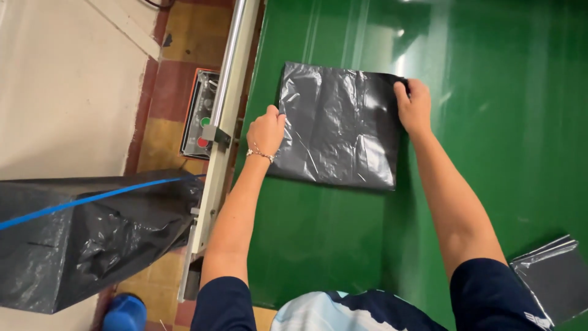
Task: Folding plastic bags and organizing them into a plastic crate.
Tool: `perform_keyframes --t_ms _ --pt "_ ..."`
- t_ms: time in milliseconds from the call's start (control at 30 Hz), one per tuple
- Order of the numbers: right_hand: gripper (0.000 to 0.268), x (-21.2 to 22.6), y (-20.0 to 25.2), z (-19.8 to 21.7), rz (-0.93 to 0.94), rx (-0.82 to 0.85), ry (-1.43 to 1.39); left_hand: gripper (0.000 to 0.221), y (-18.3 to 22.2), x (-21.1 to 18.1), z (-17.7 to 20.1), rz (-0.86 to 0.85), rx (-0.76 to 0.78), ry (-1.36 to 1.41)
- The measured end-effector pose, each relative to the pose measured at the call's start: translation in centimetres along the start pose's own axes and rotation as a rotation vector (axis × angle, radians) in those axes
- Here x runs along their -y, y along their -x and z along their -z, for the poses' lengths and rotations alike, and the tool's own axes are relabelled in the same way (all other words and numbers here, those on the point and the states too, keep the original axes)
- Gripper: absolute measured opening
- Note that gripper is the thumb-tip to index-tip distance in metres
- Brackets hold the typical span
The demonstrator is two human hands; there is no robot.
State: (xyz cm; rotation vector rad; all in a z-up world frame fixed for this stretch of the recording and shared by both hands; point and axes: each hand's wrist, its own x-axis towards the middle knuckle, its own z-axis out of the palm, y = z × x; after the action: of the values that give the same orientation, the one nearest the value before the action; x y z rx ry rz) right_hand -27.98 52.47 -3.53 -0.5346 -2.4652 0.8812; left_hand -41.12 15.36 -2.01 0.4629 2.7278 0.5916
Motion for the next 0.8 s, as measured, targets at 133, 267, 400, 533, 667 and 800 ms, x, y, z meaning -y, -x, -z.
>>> perform_keyframes --t_ms 133,267,400,533,667,800 --pt "0.04 3.1 -2.2 1.2 0.026 0.057 0.032 0.028 1.0 -1.1 -0.3 0.004 -0.002 -0.058" --pt "0.056 1.6 -4.8 -0.5 -0.04 0.268 0.346 0.032 2.2 -3.5 -1.2 -0.401 -0.718 -0.464" --pt "0.035 -1.0 -7.2 -2.7 -0.185 0.487 0.574 0.048 4.6 -8.2 -1.2 -0.559 -0.174 0.345" --pt "0.025 1.5 -3.8 -1.3 -0.053 0.331 0.491 0.035 0.6 -6.7 -3.6 -0.091 0.322 1.05" --pt "0.019 9.1 6.5 3.8 0.402 -0.072 0.319 0.116 1.9 -5.1 1.9 0.242 0.664 1.633" --pt "0.028 10.6 16.5 3.8 0.535 -0.112 0.269 0.1 0.5 0.8 -1.3 0.404 0.526 1.947"
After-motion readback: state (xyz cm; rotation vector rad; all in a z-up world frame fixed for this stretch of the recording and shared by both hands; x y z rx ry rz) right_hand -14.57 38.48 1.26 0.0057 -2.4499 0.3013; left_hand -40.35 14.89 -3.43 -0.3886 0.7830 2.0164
